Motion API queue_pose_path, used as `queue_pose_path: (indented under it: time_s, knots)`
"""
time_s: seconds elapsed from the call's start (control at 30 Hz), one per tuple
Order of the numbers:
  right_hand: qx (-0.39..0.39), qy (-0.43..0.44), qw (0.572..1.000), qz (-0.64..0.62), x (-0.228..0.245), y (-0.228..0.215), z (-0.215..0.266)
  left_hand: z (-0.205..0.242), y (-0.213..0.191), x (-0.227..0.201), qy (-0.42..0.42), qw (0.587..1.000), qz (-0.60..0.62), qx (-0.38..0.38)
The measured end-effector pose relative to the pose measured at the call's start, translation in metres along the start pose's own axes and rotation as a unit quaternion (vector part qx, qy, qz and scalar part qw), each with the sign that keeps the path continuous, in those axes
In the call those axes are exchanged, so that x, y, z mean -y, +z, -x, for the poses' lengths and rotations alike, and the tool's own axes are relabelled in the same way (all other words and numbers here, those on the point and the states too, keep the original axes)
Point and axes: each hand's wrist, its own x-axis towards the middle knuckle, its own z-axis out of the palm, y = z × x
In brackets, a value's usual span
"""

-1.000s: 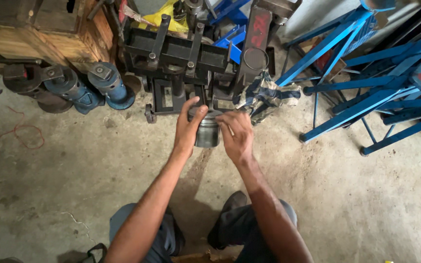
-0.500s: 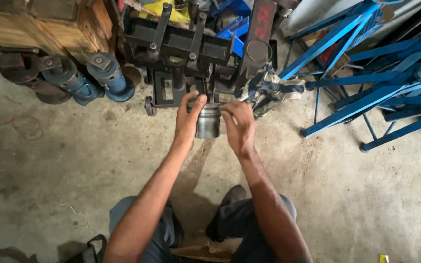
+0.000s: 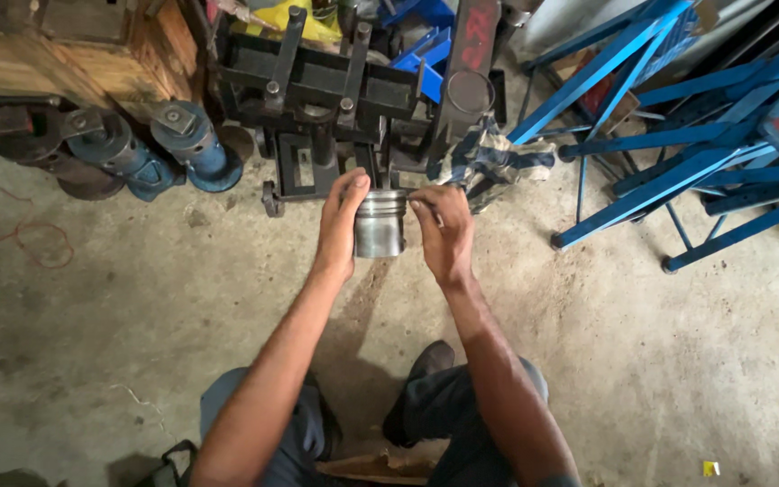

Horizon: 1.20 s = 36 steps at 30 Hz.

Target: The person holds a metal piston in their left hand and uses a small metal file in their right hand to scrape and clean the piston rings and the outer surface. The person rotates the piston to access different areas while filing.

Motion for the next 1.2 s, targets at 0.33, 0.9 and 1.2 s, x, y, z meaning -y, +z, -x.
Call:
queue_pose_path:
  time_s: [0.33,0.9,1.2]
  knots:
    - [0.011,-0.051,0.999,0.013,-0.001,0.005,0.010,0.009,0.002,-0.007,-0.012,0.999,-0.039,-0.005]
    - [-0.020,-0.025,0.999,-0.009,0.004,0.002,0.000,0.004,0.000,-0.006,-0.047,0.997,0.055,-0.002]
    - [-0.012,-0.068,0.998,0.003,0.007,0.005,0.008,0.006,0.002,-0.005,-0.018,0.999,-0.035,0.002]
